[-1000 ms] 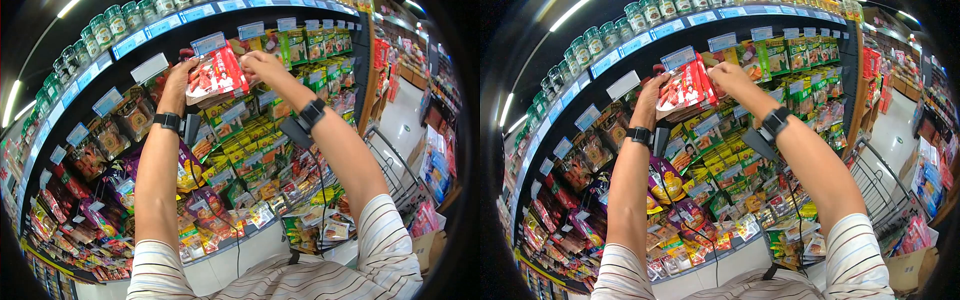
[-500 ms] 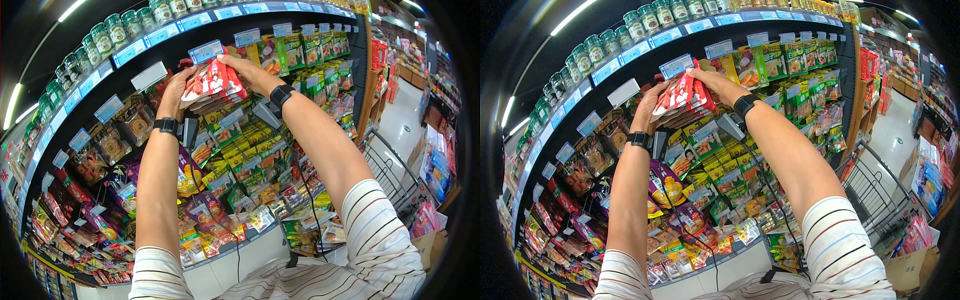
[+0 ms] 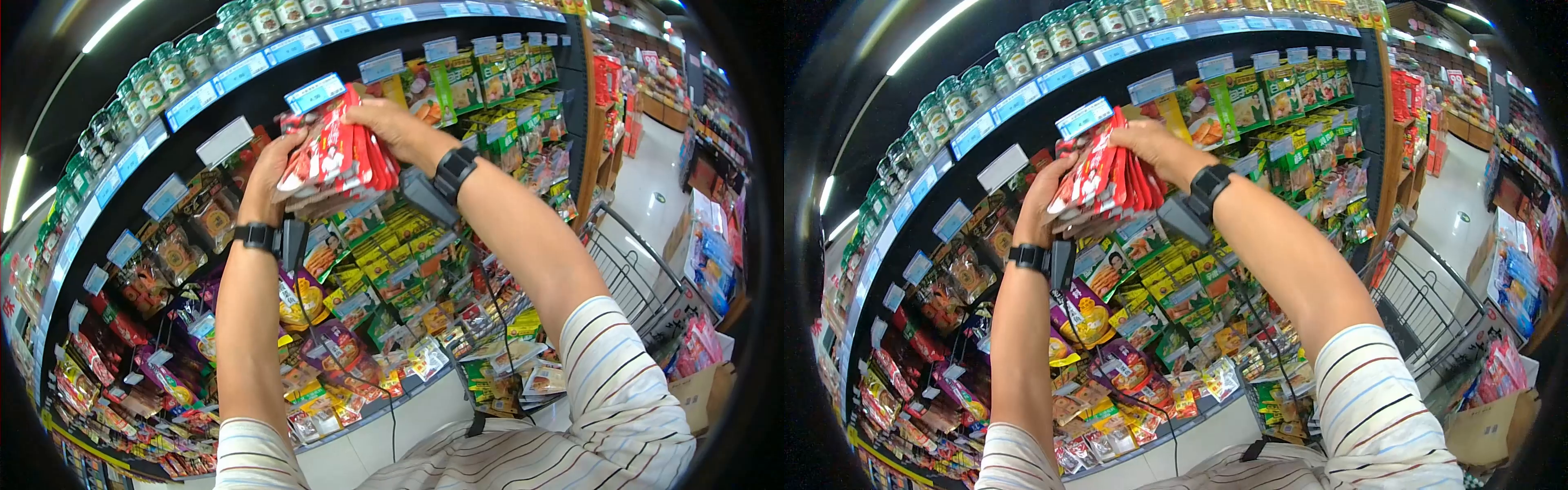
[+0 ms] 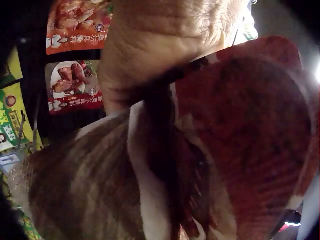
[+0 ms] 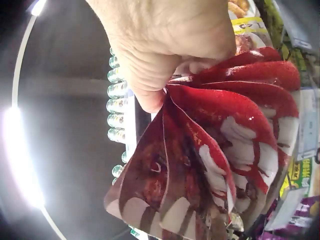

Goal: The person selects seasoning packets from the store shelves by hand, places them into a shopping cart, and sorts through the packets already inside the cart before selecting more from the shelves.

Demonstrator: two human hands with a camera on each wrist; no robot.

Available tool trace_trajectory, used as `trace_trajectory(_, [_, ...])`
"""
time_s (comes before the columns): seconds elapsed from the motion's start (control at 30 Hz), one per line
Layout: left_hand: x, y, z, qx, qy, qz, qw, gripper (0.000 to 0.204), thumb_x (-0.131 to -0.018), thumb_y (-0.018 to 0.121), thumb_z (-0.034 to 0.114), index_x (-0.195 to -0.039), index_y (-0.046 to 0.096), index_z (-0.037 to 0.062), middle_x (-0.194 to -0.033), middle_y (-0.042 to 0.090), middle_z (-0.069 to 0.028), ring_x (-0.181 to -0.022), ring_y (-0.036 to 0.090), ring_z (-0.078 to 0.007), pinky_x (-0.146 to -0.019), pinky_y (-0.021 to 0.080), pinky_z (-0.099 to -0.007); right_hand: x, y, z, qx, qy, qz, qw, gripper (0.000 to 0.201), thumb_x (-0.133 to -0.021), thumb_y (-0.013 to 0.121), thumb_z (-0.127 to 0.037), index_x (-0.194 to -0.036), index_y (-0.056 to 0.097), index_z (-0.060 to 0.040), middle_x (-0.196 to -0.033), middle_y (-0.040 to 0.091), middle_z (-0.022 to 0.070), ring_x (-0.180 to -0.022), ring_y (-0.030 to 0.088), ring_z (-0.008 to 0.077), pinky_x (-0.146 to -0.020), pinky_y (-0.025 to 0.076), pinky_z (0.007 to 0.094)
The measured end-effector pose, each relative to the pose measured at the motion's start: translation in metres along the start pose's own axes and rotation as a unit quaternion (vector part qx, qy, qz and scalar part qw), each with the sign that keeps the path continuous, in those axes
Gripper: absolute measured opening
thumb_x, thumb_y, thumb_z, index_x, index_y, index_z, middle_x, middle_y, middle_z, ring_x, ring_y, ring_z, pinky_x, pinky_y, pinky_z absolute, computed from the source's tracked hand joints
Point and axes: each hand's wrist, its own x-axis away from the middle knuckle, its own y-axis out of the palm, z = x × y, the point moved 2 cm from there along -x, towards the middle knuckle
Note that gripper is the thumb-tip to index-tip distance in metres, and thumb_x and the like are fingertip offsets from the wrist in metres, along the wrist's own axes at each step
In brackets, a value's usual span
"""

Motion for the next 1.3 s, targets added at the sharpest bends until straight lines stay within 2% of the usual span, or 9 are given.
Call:
trace_trajectory(0.27, [0.065,0.103,-0.025,-0.199,0.040,0.119,0.972,0.024,-0.096,0.061,0.012,-0.114,0.062,-0.0029,-0.101,0.072,-0.0106,-0.084,0.071,-0.0152,-0.077,0.058,-0.0304,0.089,-0.012,0.015,-0.030,0.048,0.028,0.998,0.027,-0.089,0.069,-0.016,-0.112,0.068,-0.0021,-0.104,0.074,0.0081,-0.089,0.072,0.0156,-0.083,0.057,0.0315])
trace_trajectory(0.5, [0.112,0.180,-0.081,-0.201,-0.016,0.098,0.975,0.024,-0.095,0.064,0.015,-0.116,0.064,0.0014,-0.098,0.070,-0.0029,-0.081,0.067,-0.0095,-0.075,0.057,-0.0266,0.195,-0.026,-0.011,0.075,0.076,-0.013,0.994,0.041,-0.091,0.074,-0.031,-0.119,0.068,-0.0018,-0.108,0.072,0.0038,-0.097,0.064,0.0100,-0.095,0.048,0.0294])
trace_trajectory(0.67, [0.134,0.214,-0.151,-0.212,-0.128,0.046,0.968,0.029,-0.099,0.061,0.016,-0.126,0.062,0.0055,-0.109,0.068,0.0007,-0.095,0.063,-0.0069,-0.077,0.056,-0.0256,0.274,-0.047,-0.020,0.216,0.193,-0.039,0.956,0.034,-0.091,0.074,-0.034,-0.108,0.072,-0.0052,-0.095,0.070,0.0003,-0.089,0.060,0.0077,-0.083,0.048,0.0276])
trace_trajectory(0.8, [0.146,0.214,-0.228,-0.146,-0.132,-0.007,0.980,0.025,-0.099,0.064,0.015,-0.121,0.065,0.0038,-0.103,0.065,0.0046,-0.091,0.058,-0.0042,-0.077,0.050,-0.0224,0.336,-0.065,0.007,0.248,0.212,0.006,0.945,0.031,-0.093,0.070,-0.034,-0.107,0.071,-0.0064,-0.084,0.067,-0.0016,-0.081,0.057,0.0069,-0.077,0.049,0.0303])
trace_trajectory(0.9, [0.158,0.224,-0.265,-0.225,-0.188,-0.048,0.955,0.026,-0.098,0.066,0.018,-0.118,0.067,0.0025,-0.098,0.066,0.0046,-0.088,0.059,-0.0048,-0.076,0.049,-0.0227,0.383,-0.072,0.031,0.382,0.150,0.004,0.912,0.023,-0.092,0.063,-0.027,-0.099,0.066,-0.0049,-0.076,0.063,0.0160,-0.071,0.062,0.0290,-0.069,0.049,0.0411])
trace_trajectory(1.0, [0.169,0.217,-0.309,-0.335,-0.195,-0.131,0.913,0.027,-0.095,0.067,0.016,-0.118,0.066,0.0007,-0.097,0.070,-0.0007,-0.089,0.062,-0.0087,-0.077,0.051,-0.0266,0.422,-0.072,0.050,0.483,0.098,0.014,0.870,0.018,-0.090,0.059,-0.022,-0.088,0.060,-0.0041,-0.075,0.060,0.0220,-0.074,0.062,0.0439,-0.065,0.047,0.0504])
trace_trajectory(1.1, [0.174,0.246,-0.325,-0.364,-0.165,-0.164,0.902,0.022,-0.092,0.068,0.013,-0.111,0.067,0.0012,-0.095,0.070,-0.0100,-0.086,0.068,-0.0195,-0.077,0.053,-0.0313,0.465,-0.075,0.084,0.545,0.094,0.021,0.833,0.012,-0.089,0.059,-0.017,-0.085,0.061,-0.0066,-0.074,0.063,0.0183,-0.074,0.065,0.0401,-0.063,0.049,0.0498])
trace_trajectory(1.2, [0.176,0.269,-0.348,-0.497,-0.067,-0.261,0.825,0.024,-0.090,0.069,0.014,-0.111,0.066,0.0028,-0.094,0.068,-0.0153,-0.084,0.068,-0.0316,-0.074,0.054,-0.0374,0.492,-0.076,0.095,0.565,0.118,0.017,0.817,0.009,-0.088,0.060,-0.016,-0.084,0.063,-0.0084,-0.073,0.064,0.0155,-0.072,0.066,0.0371,-0.060,0.050,0.0487])
trace_trajectory(1.3, [0.176,0.290,-0.368,-0.515,-0.103,-0.318,0.789,0.021,-0.091,0.066,0.020,-0.105,0.064,0.0046,-0.093,0.066,-0.0167,-0.087,0.065,-0.0383,-0.072,0.052,-0.0445,0.516,-0.074,0.099,0.524,0.171,0.041,0.833,0.010,-0.086,0.062,-0.018,-0.082,0.062,-0.0091,-0.072,0.065,0.0134,-0.069,0.067,0.0363,-0.058,0.051,0.0487])
